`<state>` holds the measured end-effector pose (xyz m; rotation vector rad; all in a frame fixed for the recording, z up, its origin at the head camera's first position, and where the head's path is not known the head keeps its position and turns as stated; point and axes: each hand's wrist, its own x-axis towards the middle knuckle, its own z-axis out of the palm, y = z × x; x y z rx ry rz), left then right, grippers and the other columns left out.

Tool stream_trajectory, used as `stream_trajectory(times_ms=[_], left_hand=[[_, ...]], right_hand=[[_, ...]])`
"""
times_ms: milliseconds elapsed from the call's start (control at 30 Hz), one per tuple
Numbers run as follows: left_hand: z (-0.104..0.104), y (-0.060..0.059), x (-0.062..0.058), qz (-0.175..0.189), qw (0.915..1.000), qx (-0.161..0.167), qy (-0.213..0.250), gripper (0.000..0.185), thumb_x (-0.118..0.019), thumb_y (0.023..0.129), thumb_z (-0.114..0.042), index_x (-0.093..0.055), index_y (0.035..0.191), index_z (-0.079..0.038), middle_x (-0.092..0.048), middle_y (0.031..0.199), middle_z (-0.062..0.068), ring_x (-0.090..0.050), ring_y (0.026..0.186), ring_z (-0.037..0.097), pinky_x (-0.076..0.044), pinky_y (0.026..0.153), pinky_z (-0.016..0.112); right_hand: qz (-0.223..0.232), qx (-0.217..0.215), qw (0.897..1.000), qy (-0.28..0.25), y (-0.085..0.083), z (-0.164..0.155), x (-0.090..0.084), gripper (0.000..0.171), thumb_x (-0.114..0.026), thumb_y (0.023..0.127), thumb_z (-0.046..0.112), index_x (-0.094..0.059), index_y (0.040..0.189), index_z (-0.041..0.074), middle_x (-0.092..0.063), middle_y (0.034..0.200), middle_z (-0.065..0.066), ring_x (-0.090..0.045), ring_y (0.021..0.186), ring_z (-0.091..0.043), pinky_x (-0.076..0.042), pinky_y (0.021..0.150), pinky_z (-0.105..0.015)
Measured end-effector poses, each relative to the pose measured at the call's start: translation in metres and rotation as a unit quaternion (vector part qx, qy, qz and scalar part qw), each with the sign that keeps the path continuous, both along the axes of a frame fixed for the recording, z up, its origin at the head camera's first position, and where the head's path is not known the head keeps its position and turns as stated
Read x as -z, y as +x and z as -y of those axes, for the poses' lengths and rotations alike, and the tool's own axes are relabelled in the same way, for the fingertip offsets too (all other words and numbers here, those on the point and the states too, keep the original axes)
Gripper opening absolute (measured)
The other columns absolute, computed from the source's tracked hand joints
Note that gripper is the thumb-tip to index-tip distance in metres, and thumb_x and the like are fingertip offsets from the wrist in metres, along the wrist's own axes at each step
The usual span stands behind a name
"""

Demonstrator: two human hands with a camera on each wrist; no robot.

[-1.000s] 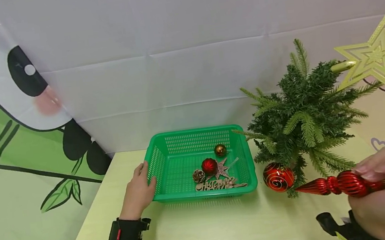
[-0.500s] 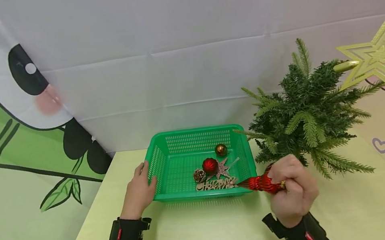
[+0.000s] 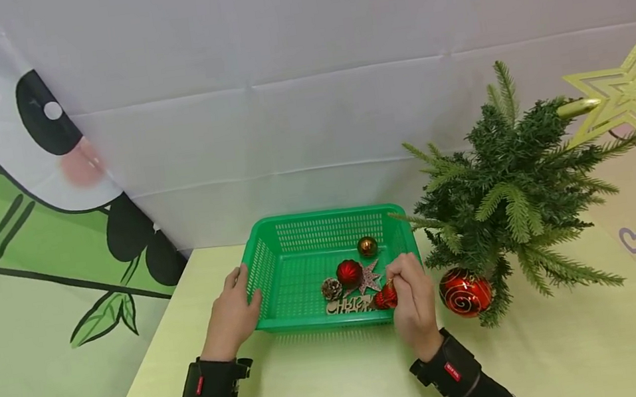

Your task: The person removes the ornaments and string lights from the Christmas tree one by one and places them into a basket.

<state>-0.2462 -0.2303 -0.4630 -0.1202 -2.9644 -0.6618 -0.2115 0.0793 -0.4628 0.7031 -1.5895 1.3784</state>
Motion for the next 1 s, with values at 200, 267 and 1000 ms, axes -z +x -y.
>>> stream_trajectory(times_ms=[200,267,1000], left_hand=[[-0.002,0.001,0.001,-0.007,1.0000,0.002,0.003,0.065,-0.051,0.108,-0.018,-0.025,0.160,0.010,-0.030,0.160,0.036,-0.067,0.107,0.051,-0.052,0.094,0.062],[-0.002,0.001,0.001,-0.008,1.0000,0.003,0.003,0.064,-0.051,0.108,-0.018,-0.026,0.160,0.010,-0.031,0.160,0.036,-0.068,0.103,0.050,-0.053,0.091,0.061],[0.000,0.000,0.000,0.002,1.0000,0.004,0.008,0.066,-0.049,0.108,-0.020,-0.023,0.161,0.008,-0.028,0.161,0.036,-0.062,0.116,0.055,-0.050,0.098,0.064]], right_hand=[[0.199,0.031,0.980,0.005,0.001,-0.003,0.013,0.028,-0.036,0.106,-0.008,-0.055,0.088,0.000,-0.049,0.080,-0.005,-0.032,0.064,-0.009,-0.033,0.066,-0.028],[0.252,0.048,0.966,0.027,0.001,-0.006,0.013,0.029,-0.039,0.108,-0.003,-0.060,0.090,0.003,-0.054,0.083,-0.004,-0.036,0.065,-0.010,-0.036,0.067,-0.029],[0.257,0.116,0.918,0.278,0.018,-0.021,-0.007,0.018,-0.067,0.096,0.002,-0.077,0.102,0.015,-0.073,0.105,-0.004,-0.068,0.115,-0.033,-0.055,0.098,-0.045]])
